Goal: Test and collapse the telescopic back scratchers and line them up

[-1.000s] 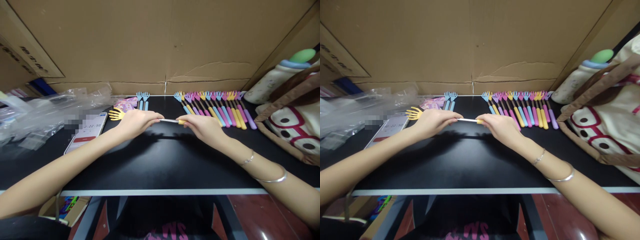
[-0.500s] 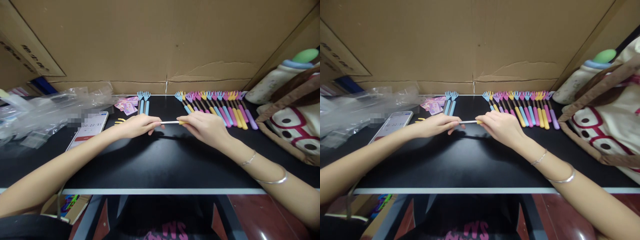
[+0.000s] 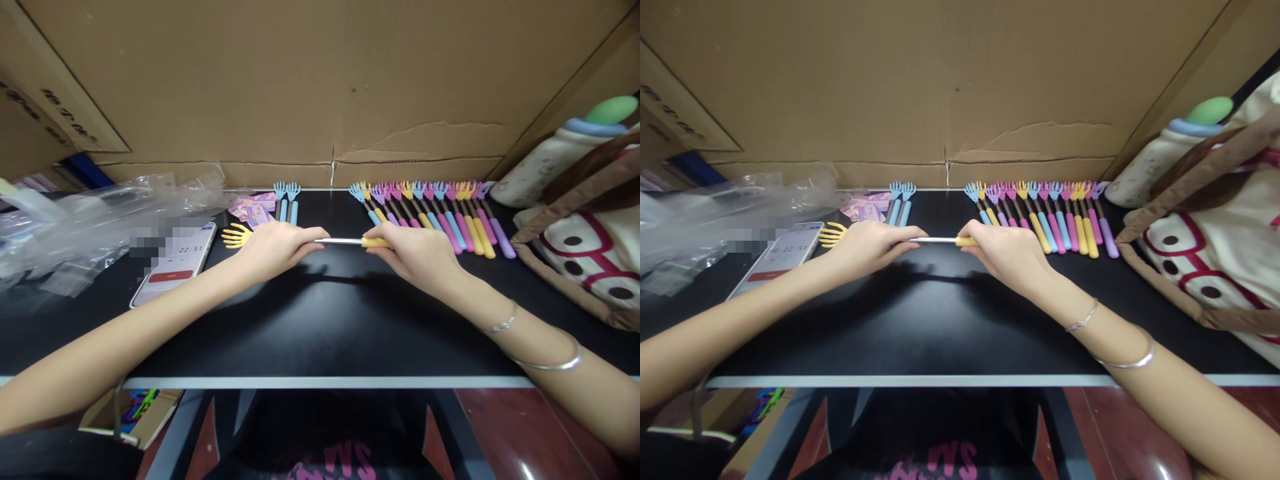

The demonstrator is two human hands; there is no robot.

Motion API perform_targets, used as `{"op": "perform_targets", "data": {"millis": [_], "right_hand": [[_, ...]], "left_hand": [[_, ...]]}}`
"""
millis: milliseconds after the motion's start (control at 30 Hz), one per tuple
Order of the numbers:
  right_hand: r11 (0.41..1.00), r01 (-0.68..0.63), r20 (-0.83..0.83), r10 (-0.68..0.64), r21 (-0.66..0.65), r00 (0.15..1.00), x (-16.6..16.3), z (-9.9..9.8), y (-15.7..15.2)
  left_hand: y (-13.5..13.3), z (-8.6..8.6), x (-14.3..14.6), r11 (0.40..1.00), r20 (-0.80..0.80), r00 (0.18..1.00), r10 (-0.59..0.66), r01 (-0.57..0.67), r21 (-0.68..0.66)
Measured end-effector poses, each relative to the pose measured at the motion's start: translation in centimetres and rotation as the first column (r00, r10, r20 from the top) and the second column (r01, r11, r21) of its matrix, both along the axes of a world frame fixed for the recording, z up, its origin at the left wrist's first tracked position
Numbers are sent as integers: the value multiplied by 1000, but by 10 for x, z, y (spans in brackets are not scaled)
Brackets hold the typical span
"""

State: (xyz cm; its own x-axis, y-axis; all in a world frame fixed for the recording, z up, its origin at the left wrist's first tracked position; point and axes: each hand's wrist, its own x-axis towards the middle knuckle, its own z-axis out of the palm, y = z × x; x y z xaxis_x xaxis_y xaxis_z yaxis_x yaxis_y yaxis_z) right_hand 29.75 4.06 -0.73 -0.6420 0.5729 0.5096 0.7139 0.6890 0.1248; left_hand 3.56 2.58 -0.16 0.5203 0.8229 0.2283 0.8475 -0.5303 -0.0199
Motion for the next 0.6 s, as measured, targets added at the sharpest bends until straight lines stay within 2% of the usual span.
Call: {"op": "perform_targets", "data": {"millis": [133,233,300,400,500,533,600], "right_hand": [[997,14,-5,-15,-76,1000,0,3,-2],[971,-1,-13,-2,-239,1000,0,5,-2],[925,-31,-39,17,-379,999,0,5,-1],[799,-121,-116,65,-589,991,1,6,3],[685,-193,-187,84,-703,979,3,6,7],[673,-201,-198,82,-712,977,4,6,7],[686,-195,-201,72,-701,977,4,6,8]], "left_hand": [[-3,0,2,993,-11,1000,15,-14,118],[-4,-1,4,989,-47,999,18,-11,144],[-5,-1,6,991,-80,997,18,-7,137],[-7,1,9,995,-109,994,22,-11,101],[-11,4,10,998,-119,992,26,-19,58],[-12,5,11,999,-122,992,28,-23,49],[-13,6,11,999,-126,992,31,-27,36]]}}
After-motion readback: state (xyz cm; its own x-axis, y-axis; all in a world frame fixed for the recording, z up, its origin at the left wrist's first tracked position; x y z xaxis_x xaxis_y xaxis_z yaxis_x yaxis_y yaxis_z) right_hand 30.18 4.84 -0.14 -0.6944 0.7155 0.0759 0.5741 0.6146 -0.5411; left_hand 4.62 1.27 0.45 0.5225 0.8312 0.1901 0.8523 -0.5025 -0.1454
